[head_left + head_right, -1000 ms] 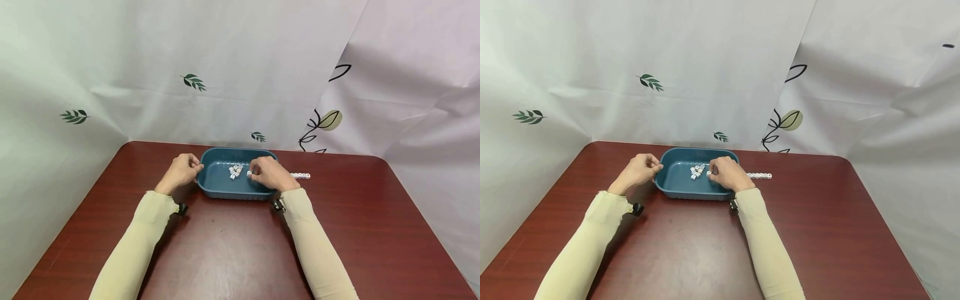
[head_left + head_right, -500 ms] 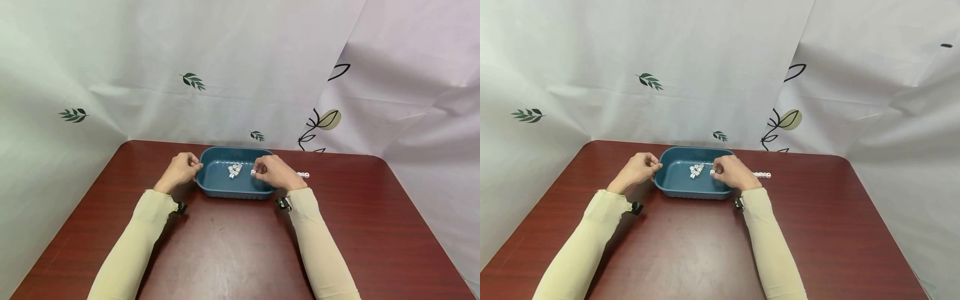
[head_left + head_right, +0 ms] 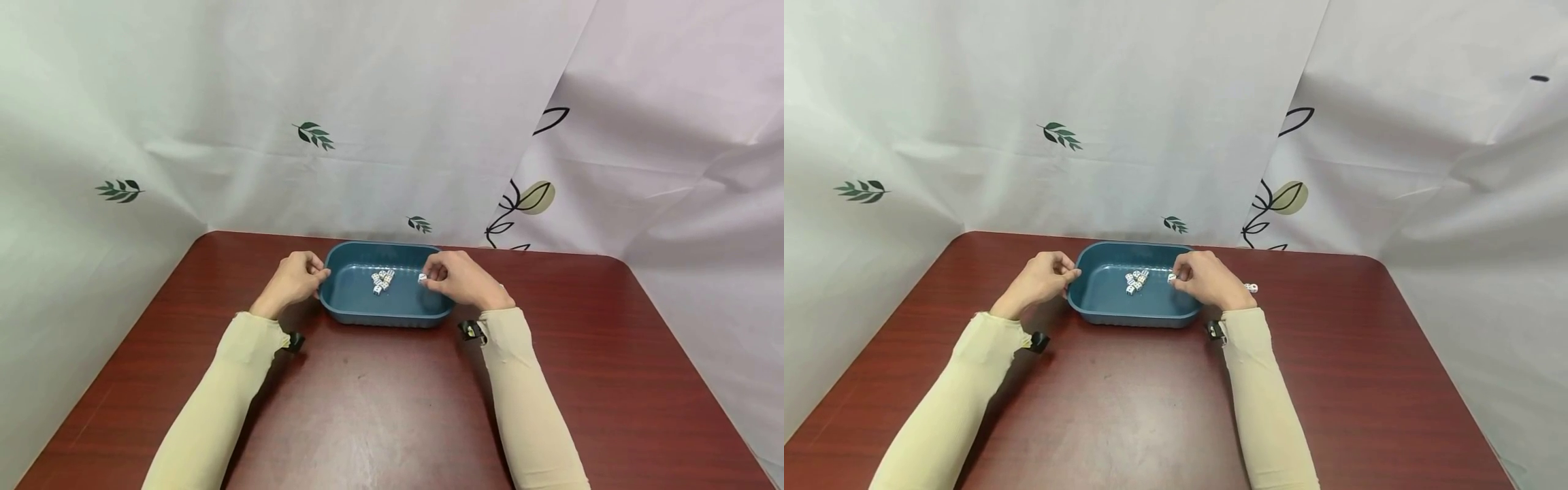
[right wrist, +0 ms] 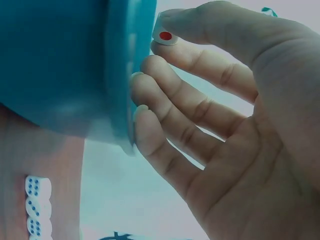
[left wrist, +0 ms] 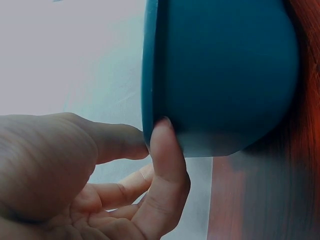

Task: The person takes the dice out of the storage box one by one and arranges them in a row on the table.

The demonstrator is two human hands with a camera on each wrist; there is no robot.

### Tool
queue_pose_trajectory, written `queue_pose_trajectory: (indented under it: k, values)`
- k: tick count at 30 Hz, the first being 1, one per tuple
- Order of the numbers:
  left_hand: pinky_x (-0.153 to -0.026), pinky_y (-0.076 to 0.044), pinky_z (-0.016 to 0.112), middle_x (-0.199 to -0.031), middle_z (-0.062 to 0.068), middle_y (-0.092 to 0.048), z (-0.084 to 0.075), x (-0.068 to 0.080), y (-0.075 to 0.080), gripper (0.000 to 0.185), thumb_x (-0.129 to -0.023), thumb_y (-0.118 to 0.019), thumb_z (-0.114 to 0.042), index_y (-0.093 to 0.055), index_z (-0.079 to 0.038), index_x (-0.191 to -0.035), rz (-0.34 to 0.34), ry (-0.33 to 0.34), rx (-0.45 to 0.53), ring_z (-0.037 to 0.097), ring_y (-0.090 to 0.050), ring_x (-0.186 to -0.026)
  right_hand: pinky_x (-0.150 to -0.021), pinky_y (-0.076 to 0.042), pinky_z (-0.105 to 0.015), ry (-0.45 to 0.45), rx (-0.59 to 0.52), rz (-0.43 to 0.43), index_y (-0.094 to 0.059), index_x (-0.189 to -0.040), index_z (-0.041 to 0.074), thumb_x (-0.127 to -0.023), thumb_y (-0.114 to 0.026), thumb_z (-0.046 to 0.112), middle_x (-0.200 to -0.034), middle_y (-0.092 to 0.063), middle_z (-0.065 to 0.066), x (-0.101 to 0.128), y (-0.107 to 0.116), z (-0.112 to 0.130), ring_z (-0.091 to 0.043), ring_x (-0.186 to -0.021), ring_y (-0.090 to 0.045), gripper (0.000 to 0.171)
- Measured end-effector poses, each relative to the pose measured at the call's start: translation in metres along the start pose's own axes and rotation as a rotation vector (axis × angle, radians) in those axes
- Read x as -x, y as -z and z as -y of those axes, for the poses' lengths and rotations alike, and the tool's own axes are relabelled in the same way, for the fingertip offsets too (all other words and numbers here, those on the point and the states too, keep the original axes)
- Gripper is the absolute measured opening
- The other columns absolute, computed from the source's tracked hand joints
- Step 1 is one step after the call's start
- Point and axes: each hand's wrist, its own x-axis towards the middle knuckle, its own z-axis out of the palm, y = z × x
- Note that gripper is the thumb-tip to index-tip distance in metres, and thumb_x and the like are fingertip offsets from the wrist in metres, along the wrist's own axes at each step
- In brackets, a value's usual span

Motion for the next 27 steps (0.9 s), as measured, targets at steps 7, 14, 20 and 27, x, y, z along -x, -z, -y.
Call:
queue_pose_trajectory:
  k: [7,14,20,27]
  values:
    - [-0.062,-0.056,0.029,-0.093,0.016,-0.063,-0.001,0.001,0.001,0.021,-0.102,-0.061,-0.016,-0.061,0.005,-0.106,0.003,0.005,0.003,0.034,-0.071,-0.073,-0.074,-0.053,-0.032,-0.028,-0.010,-0.031,-0.072,-0.095,0.012,-0.093,-0.075,0.015,-0.086,-0.068,-0.002,0.006,0.008,-0.002,-0.016,-0.080,-0.062,0.005]
    - [-0.063,-0.057,0.029,-0.093,0.016,-0.063,-0.002,0.001,0.001,0.021,-0.102,-0.061,-0.016,-0.061,0.005,-0.105,0.004,0.000,0.003,0.034,-0.071,-0.072,-0.071,-0.053,-0.032,-0.049,-0.010,-0.049,-0.073,-0.095,0.012,-0.093,-0.076,0.017,-0.085,-0.068,-0.002,0.010,0.015,-0.006,-0.017,-0.079,-0.062,0.006]
    - [-0.063,-0.057,0.029,-0.093,0.016,-0.063,-0.004,0.001,0.002,0.022,-0.102,-0.061,-0.017,-0.061,0.005,-0.106,0.004,-0.001,0.003,0.035,-0.071,-0.073,-0.067,-0.054,-0.031,-0.066,-0.020,-0.063,-0.073,-0.096,0.012,-0.093,-0.074,0.017,-0.085,-0.069,-0.002,0.013,0.022,-0.011,-0.017,-0.077,-0.062,0.006]
    - [-0.063,-0.056,0.028,-0.091,0.015,-0.063,-0.002,0.001,0.001,0.021,-0.102,-0.061,-0.017,-0.061,0.004,-0.105,0.013,0.007,-0.002,0.035,-0.071,-0.073,-0.072,-0.054,-0.031,-0.081,-0.031,-0.073,-0.074,-0.096,0.011,-0.094,-0.073,0.017,-0.088,-0.070,-0.003,0.020,0.028,-0.018,-0.018,-0.080,-0.063,0.006]
